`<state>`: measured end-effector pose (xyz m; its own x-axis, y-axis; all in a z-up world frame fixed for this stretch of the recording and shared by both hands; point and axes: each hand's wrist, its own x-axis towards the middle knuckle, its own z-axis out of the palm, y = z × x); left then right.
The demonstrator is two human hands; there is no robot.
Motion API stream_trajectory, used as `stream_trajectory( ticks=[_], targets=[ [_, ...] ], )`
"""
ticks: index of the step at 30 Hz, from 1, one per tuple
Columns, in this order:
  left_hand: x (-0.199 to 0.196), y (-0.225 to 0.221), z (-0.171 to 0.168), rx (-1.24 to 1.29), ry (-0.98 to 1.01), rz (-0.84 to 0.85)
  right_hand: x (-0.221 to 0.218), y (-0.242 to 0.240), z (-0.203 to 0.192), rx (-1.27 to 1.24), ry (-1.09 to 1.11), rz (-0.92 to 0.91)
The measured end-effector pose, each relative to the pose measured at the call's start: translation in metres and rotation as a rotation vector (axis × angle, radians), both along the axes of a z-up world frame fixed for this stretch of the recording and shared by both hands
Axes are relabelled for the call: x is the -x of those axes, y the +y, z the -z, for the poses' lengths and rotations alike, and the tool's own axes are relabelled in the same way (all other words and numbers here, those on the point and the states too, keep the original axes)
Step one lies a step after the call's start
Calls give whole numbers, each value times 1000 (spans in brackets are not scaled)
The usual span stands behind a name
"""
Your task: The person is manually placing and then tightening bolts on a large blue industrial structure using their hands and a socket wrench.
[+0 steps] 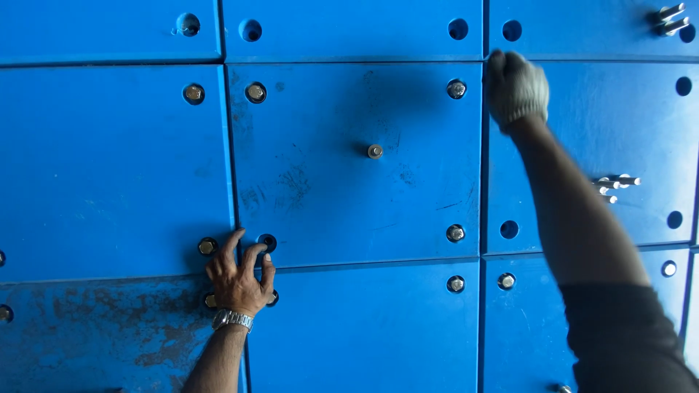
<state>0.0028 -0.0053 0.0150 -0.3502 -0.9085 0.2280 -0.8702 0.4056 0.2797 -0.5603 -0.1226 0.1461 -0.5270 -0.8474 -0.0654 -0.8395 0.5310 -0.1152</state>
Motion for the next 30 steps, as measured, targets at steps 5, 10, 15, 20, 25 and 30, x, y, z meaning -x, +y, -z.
stream_trajectory(
  ticks=[5,10,15,20,25,30],
  targets=[
    [0,-2,4,-15,-7,-5,-84,66,16,155,-207,-294],
    [-3,1,-1,-31,17,-24,-192,73,2,148,-406,-352],
    [-7,1,-6,-76,53,1,-221,60,48,347,-294,-268],
    [-18,5,-9,-64,201,-14,-276,69,41,432,-990,-119],
    [-27,7,-7,-20,304,-51,-359,88,18,85,-1404,39],
    [-34,8,-10,-52,388,-71,-429,96,12,-75,-435,-604]
  ],
)
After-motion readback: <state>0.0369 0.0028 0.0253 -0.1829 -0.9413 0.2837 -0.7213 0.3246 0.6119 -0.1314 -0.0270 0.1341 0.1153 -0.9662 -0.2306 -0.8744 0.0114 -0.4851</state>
